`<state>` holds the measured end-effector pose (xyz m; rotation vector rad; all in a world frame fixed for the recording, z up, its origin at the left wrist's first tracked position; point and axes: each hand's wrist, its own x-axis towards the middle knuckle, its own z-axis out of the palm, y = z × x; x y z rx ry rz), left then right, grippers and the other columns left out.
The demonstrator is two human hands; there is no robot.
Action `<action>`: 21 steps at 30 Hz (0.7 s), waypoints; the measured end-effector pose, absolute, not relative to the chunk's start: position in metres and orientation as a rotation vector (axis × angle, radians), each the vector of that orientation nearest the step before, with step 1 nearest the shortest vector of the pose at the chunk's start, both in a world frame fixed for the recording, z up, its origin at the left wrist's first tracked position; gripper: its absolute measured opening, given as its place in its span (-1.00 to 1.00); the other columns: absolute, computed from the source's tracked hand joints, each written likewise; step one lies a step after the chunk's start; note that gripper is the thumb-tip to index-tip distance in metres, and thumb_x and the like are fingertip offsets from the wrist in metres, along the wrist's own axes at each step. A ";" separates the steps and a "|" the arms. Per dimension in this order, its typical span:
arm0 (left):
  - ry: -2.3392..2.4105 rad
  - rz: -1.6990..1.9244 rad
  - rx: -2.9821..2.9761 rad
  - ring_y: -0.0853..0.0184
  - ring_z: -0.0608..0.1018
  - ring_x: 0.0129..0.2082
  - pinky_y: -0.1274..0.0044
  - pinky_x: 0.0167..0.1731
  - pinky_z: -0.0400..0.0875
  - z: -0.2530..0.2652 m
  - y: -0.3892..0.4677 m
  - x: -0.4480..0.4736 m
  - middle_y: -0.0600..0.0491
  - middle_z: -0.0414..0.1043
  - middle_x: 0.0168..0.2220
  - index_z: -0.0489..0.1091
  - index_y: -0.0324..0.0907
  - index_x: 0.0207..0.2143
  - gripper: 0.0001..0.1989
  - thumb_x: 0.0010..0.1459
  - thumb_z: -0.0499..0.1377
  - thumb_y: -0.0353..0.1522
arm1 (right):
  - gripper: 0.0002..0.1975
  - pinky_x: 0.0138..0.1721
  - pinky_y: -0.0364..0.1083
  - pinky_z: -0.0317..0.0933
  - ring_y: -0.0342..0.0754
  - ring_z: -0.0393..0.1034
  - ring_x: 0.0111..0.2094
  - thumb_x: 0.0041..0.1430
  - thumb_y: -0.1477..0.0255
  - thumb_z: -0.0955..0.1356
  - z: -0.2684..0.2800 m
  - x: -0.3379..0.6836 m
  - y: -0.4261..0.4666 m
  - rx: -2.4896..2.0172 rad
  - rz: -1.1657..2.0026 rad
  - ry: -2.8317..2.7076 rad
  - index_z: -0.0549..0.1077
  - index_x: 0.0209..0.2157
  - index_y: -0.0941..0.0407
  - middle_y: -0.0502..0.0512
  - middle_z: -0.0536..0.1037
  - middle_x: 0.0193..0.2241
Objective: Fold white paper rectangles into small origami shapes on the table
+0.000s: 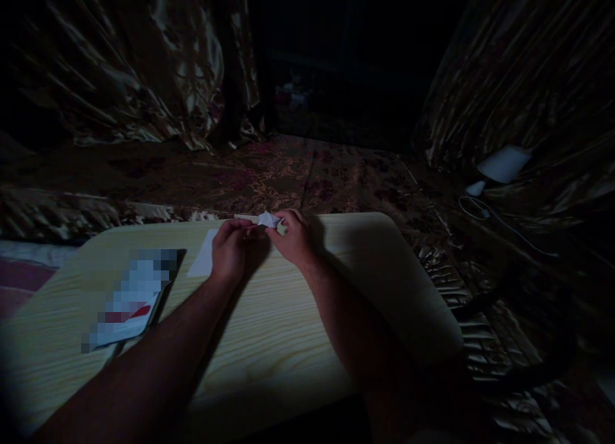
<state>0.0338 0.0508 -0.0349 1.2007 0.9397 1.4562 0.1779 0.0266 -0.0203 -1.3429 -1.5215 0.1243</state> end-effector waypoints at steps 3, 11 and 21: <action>1.120 1.421 1.553 0.34 0.48 -0.36 0.53 -0.33 0.35 -0.034 0.043 0.036 0.04 0.47 -0.35 0.42 -0.17 -0.31 -0.83 0.02 0.11 -0.37 | -0.72 -0.33 -0.17 0.25 -0.14 0.32 -0.30 0.01 0.40 0.41 -0.011 0.184 0.026 -1.418 0.065 -1.459 0.39 -0.20 0.07 0.02 0.44 -0.25; 1.207 1.068 2.261 0.17 0.50 -0.17 0.41 -0.11 0.35 -0.027 0.030 0.040 -0.05 0.51 -0.17 0.47 -0.17 -0.22 -0.72 0.10 0.04 -0.28 | -0.76 -0.13 -0.13 0.20 -0.09 0.33 -0.19 0.03 0.34 0.40 0.001 0.219 0.004 -1.704 -0.098 -1.348 0.41 -0.22 0.07 0.05 0.46 -0.22; 1.193 0.932 2.457 0.11 0.50 -0.11 0.37 -0.09 0.34 -0.035 0.037 0.043 -0.06 0.54 -0.17 0.49 -0.18 -0.19 -0.67 0.12 0.05 -0.22 | -0.76 -0.10 -0.05 0.14 0.03 0.32 -0.18 -0.02 0.28 0.40 -0.015 0.304 -0.031 -2.197 -0.225 -1.059 0.47 -0.31 0.11 0.15 0.51 -0.27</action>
